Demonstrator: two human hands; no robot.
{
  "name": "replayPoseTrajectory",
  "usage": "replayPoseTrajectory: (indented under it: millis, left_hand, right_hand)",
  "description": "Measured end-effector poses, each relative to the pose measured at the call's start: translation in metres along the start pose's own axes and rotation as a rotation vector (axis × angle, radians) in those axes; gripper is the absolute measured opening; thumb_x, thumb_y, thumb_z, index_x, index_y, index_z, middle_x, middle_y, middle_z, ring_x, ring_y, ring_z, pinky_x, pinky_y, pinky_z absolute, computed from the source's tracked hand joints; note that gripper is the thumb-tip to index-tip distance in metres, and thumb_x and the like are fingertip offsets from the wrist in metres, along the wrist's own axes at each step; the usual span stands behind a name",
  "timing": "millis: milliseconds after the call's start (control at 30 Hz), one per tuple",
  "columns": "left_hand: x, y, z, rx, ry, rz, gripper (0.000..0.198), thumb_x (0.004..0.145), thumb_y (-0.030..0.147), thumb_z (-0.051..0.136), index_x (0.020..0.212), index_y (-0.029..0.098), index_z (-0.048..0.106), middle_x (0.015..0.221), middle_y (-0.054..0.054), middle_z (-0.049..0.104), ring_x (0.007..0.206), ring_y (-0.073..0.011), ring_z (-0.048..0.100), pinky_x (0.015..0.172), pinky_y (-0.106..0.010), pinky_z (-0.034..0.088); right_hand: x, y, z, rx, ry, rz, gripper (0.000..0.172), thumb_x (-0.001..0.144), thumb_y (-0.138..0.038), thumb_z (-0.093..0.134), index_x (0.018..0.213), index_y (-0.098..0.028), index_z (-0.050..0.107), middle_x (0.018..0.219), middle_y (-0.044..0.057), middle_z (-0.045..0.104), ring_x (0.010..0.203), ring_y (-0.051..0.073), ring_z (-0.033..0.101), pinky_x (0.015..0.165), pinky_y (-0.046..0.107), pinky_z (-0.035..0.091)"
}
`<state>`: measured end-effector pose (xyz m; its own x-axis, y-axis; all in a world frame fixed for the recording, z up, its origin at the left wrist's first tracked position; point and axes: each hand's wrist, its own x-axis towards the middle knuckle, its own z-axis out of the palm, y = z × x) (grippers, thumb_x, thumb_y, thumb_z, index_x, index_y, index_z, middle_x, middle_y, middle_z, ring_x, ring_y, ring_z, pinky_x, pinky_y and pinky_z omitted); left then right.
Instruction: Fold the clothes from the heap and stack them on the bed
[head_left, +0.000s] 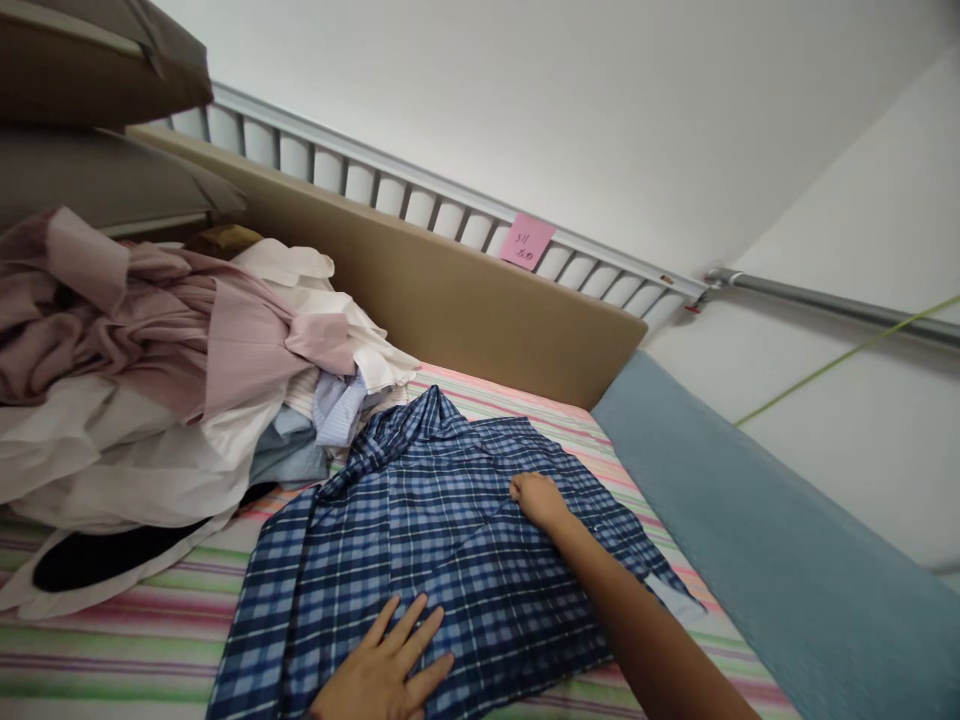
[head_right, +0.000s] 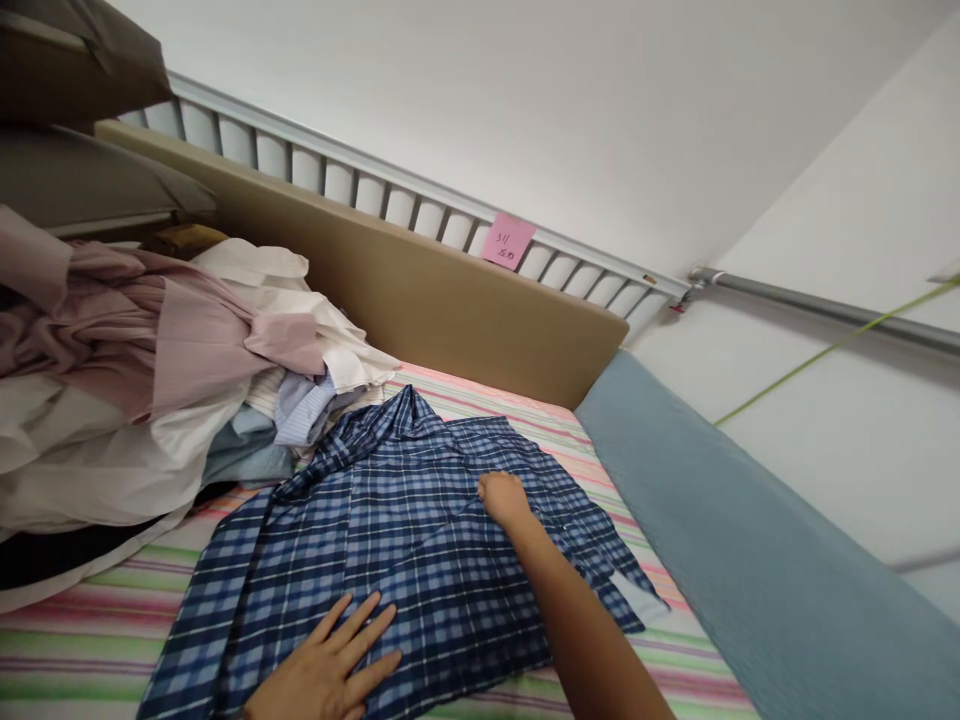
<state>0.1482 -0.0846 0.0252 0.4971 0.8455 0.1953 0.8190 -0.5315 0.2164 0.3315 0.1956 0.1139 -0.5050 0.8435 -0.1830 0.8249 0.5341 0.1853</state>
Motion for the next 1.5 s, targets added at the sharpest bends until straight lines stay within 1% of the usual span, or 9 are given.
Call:
replayPoseTrajectory:
  millis: [267,467,667,767,867,967,1067,1267,1500]
  left_hand:
    - [0.000,-0.006,0.009,0.339,0.315,0.101,0.048,0.090,0.043,0.042,0.136,0.032,0.035,0.136,-0.004,0.047,0.120,-0.0233,0.047,0.101,-0.039,0.031]
    - [0.002,-0.010,0.007,0.521,0.484,0.105,0.036,0.092,0.034,0.042,0.128,0.036,0.043,0.129,0.005,0.054,0.113,-0.0154,0.053,0.097,-0.032,0.038]
    - [0.004,-0.010,0.013,0.405,0.308,0.094,0.039,0.094,0.025,0.039,0.130,0.038,0.038,0.132,0.005,0.052,0.117,-0.0160,0.052,0.093,-0.030,0.045]
    - [0.005,-0.013,-0.005,0.153,0.118,0.032,0.039,0.093,0.029,0.041,0.130,0.038,0.039,0.134,0.002,0.050,0.120,-0.0198,0.049,0.093,-0.033,0.047]
    - [0.005,-0.032,-0.042,-0.049,0.107,-0.229,0.042,0.087,0.027,0.049,0.129,0.031,0.044,0.135,-0.003,0.049,0.122,-0.0227,0.047,0.096,-0.038,0.045]
    - [0.005,-0.068,-0.078,-0.068,0.243,-0.620,0.040,0.085,0.020,0.047,0.124,0.022,0.051,0.133,-0.008,0.051,0.122,-0.0225,0.047,0.103,-0.040,0.038]
    - [0.007,-0.107,-0.094,-0.019,0.231,-0.864,0.039,0.085,0.021,0.045,0.122,0.012,0.051,0.122,-0.013,0.058,0.114,-0.0226,0.053,0.100,-0.037,0.039]
    - [0.001,-0.143,-0.096,0.021,0.107,-1.054,0.029,0.085,0.022,0.045,0.110,0.013,0.057,0.103,-0.012,0.067,0.098,-0.0243,0.061,0.085,-0.035,0.044]
    - [-0.011,-0.159,-0.108,-0.127,0.036,-1.200,0.023,0.088,0.025,0.039,0.093,0.020,0.061,0.088,-0.009,0.071,0.091,-0.0240,0.065,0.075,-0.031,0.045]
  right_hand:
    - [-0.004,-0.013,0.025,0.021,0.214,0.159,0.031,0.088,-0.017,0.033,0.086,-0.018,0.063,0.090,0.009,0.067,0.088,0.019,0.058,0.080,0.034,0.038]
    - [-0.034,-0.031,0.041,0.070,0.438,0.064,0.041,0.090,-0.032,0.032,0.123,-0.021,0.052,0.137,0.009,0.045,0.131,0.024,0.033,0.105,0.044,0.024]
    - [-0.055,-0.055,0.089,0.186,0.254,0.013,0.049,0.088,-0.044,0.032,0.132,-0.027,0.044,0.144,0.006,0.035,0.134,0.026,0.027,0.106,0.048,0.026]
    - [-0.056,-0.056,0.085,0.249,0.205,0.031,0.049,0.088,-0.043,0.033,0.133,-0.027,0.043,0.145,0.006,0.032,0.135,0.025,0.024,0.108,0.047,0.023]
    - [-0.051,-0.048,0.063,0.348,0.179,0.025,0.048,0.087,-0.043,0.033,0.129,-0.025,0.049,0.141,0.007,0.040,0.132,0.023,0.032,0.108,0.043,0.027]
    - [-0.033,-0.034,0.034,0.435,0.256,0.007,0.045,0.088,-0.038,0.033,0.121,-0.018,0.055,0.130,0.010,0.053,0.122,0.022,0.046,0.103,0.036,0.033]
    - [-0.001,-0.023,0.005,0.465,0.329,0.011,0.039,0.087,-0.031,0.036,0.114,-0.017,0.060,0.119,0.009,0.061,0.113,0.020,0.053,0.099,0.032,0.037]
    - [0.092,-0.051,-0.031,0.491,0.327,0.028,0.037,0.086,-0.031,0.038,0.116,-0.018,0.057,0.119,0.007,0.061,0.110,0.017,0.055,0.094,0.026,0.038]
    - [0.170,-0.104,-0.048,0.434,0.244,0.079,0.066,0.078,-0.050,0.049,0.133,-0.014,0.040,0.128,0.016,0.053,0.116,0.027,0.050,0.089,0.034,0.041]
